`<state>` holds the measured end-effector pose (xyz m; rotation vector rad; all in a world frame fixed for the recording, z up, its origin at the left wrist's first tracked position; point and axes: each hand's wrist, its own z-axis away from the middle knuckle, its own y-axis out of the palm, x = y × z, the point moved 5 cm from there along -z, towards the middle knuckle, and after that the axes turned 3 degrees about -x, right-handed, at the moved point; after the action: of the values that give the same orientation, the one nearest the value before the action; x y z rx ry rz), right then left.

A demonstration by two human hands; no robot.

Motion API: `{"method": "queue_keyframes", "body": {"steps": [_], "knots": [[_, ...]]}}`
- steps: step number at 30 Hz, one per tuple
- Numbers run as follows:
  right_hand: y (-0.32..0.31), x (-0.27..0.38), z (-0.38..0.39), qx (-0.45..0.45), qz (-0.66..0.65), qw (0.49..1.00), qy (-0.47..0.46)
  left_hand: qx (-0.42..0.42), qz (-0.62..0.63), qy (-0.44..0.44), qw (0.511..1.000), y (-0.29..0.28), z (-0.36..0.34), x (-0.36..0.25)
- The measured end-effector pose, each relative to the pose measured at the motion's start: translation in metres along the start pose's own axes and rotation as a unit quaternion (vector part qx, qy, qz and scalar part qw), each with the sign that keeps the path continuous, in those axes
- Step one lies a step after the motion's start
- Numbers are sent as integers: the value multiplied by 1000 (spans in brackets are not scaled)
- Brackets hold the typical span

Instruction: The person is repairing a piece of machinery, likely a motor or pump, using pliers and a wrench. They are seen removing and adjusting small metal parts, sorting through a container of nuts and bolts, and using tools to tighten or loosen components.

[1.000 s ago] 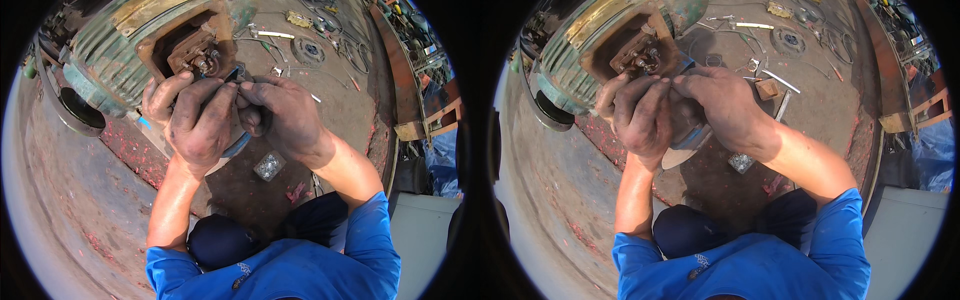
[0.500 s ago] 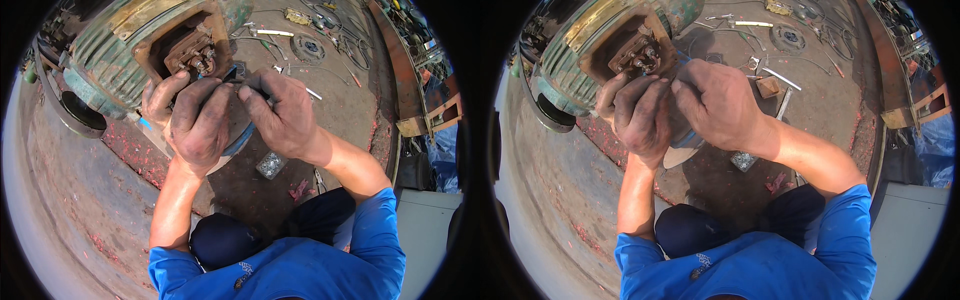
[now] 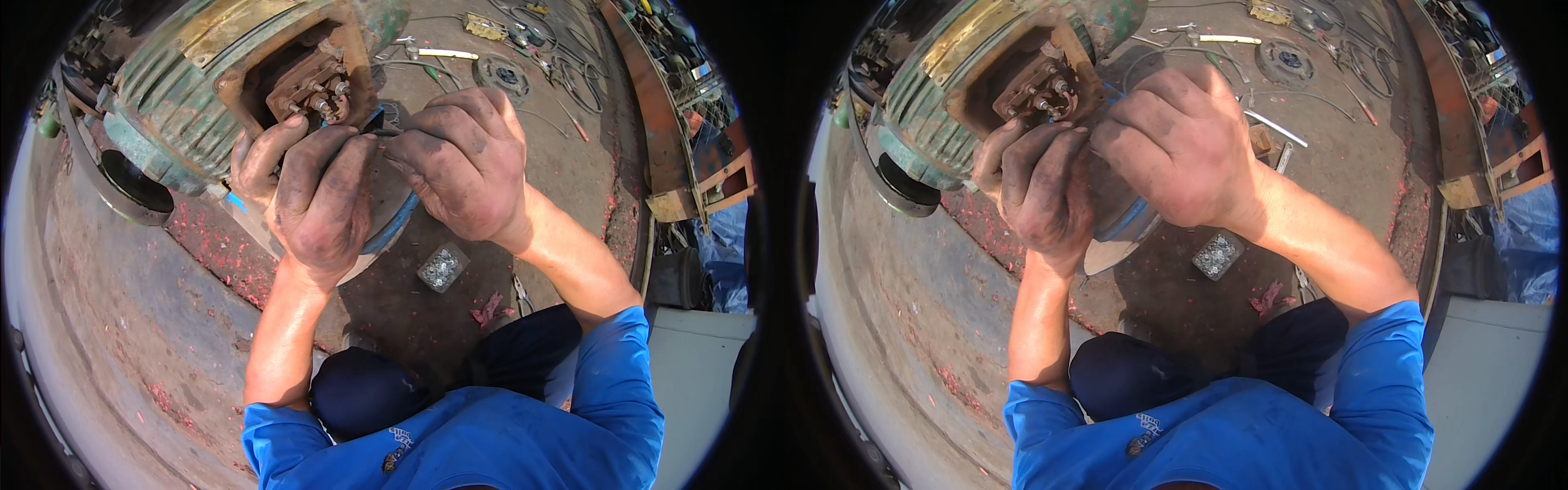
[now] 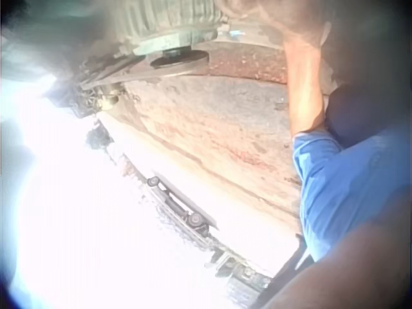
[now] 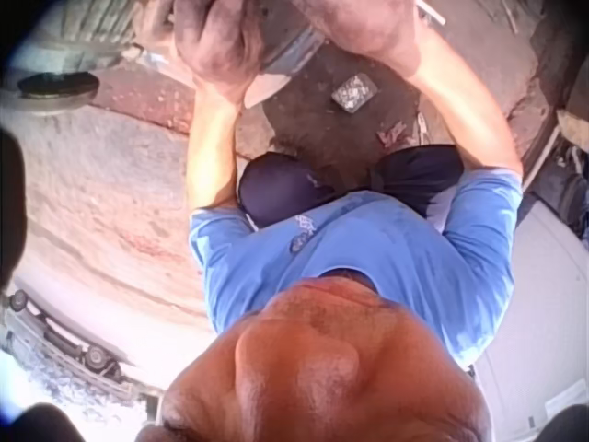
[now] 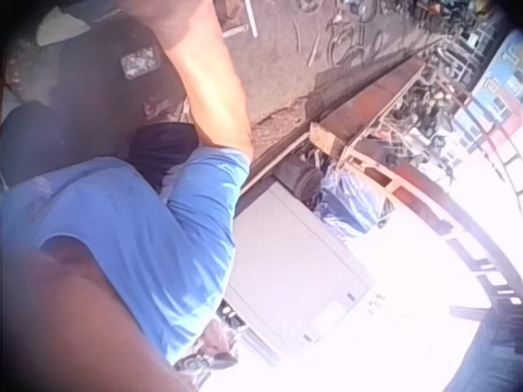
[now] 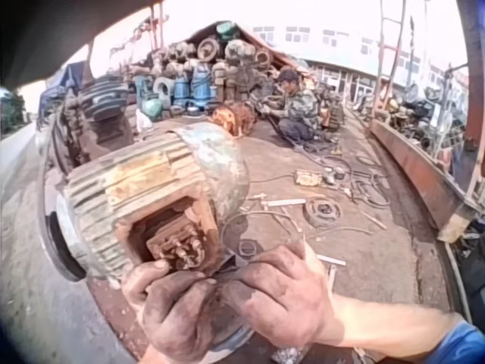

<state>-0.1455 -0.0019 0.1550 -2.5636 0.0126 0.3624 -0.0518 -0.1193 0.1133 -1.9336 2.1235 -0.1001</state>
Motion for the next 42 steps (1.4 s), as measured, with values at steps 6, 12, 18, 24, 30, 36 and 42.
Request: {"method": "queue_keyframes", "body": {"steps": [6, 12, 18, 24, 30, 36, 42], "knots": [[18, -3, 18, 57, -307, 832, 459, -8, -2, 1, 1000, 0, 1, 0], [12, -4, 14, 15, -275, 868, 413, 7, -13, 0, 1000, -1, 1, 0], [5, 2, 0, 4, 23, 999, 42, 11, -41, 2, 999, -4, 2, -2], [23, -2, 14, 48, -226, 903, 362, -17, -71, 16, 997, -6, 7, 1], [54, 21, 42, -52, -671, 323, 665, -24, -88, 14, 996, -6, 10, -1], [4, -2, 8, 22, -196, 904, 378, -71, -98, 30, 992, -5, 13, 5], [-5, 18, -35, 142, -6, 985, 101, -71, -86, 8, 994, -2, 13, 3]]}}
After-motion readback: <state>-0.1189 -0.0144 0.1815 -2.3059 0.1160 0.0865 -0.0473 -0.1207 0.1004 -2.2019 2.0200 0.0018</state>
